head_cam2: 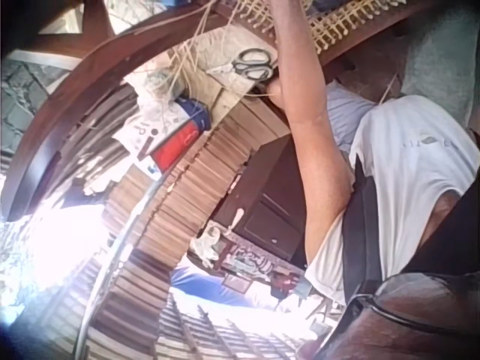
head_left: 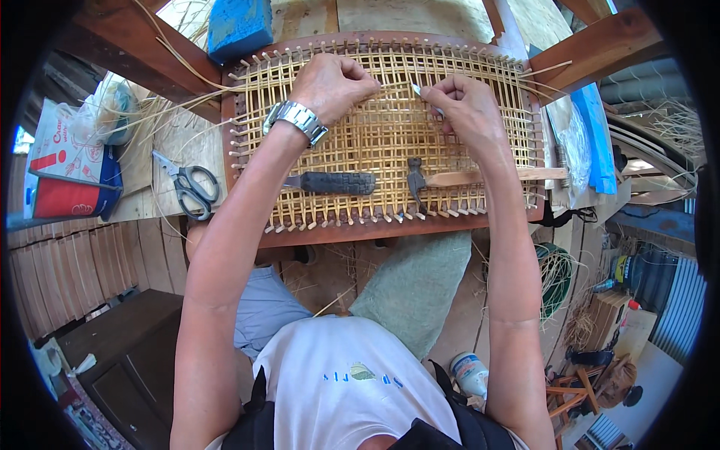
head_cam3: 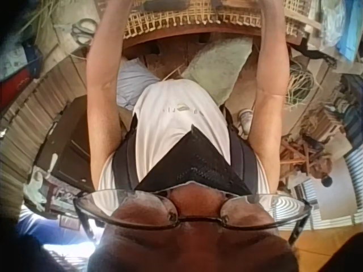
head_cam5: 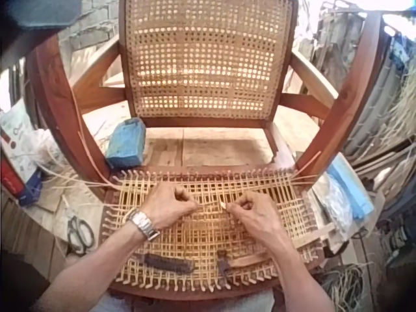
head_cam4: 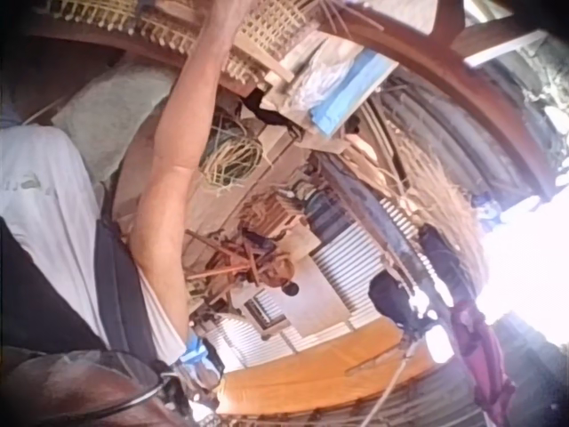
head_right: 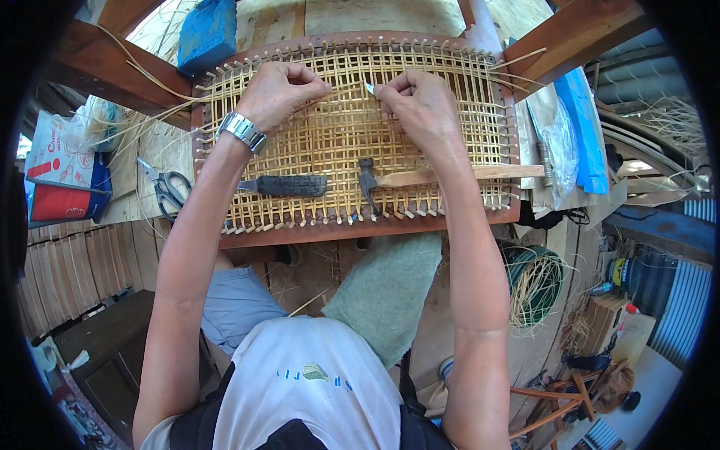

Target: Weaving a chair seat using natural fiber strands and securing them to the frame.

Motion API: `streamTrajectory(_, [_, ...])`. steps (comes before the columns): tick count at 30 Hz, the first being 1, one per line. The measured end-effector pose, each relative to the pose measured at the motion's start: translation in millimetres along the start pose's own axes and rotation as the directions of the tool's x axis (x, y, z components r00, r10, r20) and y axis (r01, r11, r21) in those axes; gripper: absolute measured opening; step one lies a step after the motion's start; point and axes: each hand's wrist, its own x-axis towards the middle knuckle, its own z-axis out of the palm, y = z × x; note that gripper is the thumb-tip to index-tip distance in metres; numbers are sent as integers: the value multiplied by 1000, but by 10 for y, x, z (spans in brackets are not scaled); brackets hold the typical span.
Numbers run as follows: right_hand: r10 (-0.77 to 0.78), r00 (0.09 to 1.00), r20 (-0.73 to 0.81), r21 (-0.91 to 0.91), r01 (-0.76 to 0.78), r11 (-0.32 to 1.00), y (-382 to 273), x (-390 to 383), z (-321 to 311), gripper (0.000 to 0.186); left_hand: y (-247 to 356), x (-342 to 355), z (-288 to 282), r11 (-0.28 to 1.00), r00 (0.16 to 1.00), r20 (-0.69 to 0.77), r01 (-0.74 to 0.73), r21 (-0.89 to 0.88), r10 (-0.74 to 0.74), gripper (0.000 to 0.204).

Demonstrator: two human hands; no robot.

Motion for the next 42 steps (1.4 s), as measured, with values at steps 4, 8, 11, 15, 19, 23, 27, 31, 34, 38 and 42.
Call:
streamTrajectory(4, [9, 1000, -5, 54, -9, 998, 0, 0, 31, 25, 22, 6, 44, 1000, 1000, -9, 15, -16, -15, 27])
streamTrajectory(8, [-20, 999, -31, 27, 21, 999, 74, 33, 31, 25, 218, -20, 69, 999, 999, 32, 40, 34, -41, 24])
streamTrajectory(11, [-42, 999, -33, 1, 42, 999, 82, 26, 36, 26, 128, 40, 110, 999, 1000, 4, 20, 42, -20, 25])
streamTrajectory(15, [-95, 993, -77, -61, 91, 994, 91, 12, 54, 26, 247, 100, 210, 995, 999, -29, -23, 93, 26, 24])
streamTrajectory(19, [-331, 936, -124, -649, 176, 740, -114, -51, 47, 24, 219, 99, 137, 995, 1000, -3, -9, 97, 10, 23])
streamTrajectory(23, [-258, 954, -150, -546, 138, 826, -40, -7, -5, 28, 228, 80, 117, 999, 1000, 15, 1, 38, -1, 20])
streamTrajectory(27, [-53, 985, -165, -363, -11, 932, -5, 21, -6, 39, 168, 130, 111, 997, 999, 36, 15, -75, -12, 18])
streamTrajectory(31, [-75, 967, -245, -444, -43, 895, -17, -7, 75, 48, 141, 123, 87, 996, 997, 77, 17, -86, -10, 19])
streamTrajectory(34, [-122, 957, -263, -461, -14, 888, -6, -15, 65, 50, 76, 155, 122, 993, 999, 32, 0, -115, 4, 25])
streamTrajectory(38, [-8, 973, -231, -383, -84, 920, -41, -12, 35, 50, 101, 127, 82, 991, 997, 69, 32, -127, -24, 27])
streamTrajectory(42, [-164, 962, -217, -412, 62, 909, 56, -23, 67, 41, 258, 143, 218, 986, 996, -19, -85, 144, 89, 27])
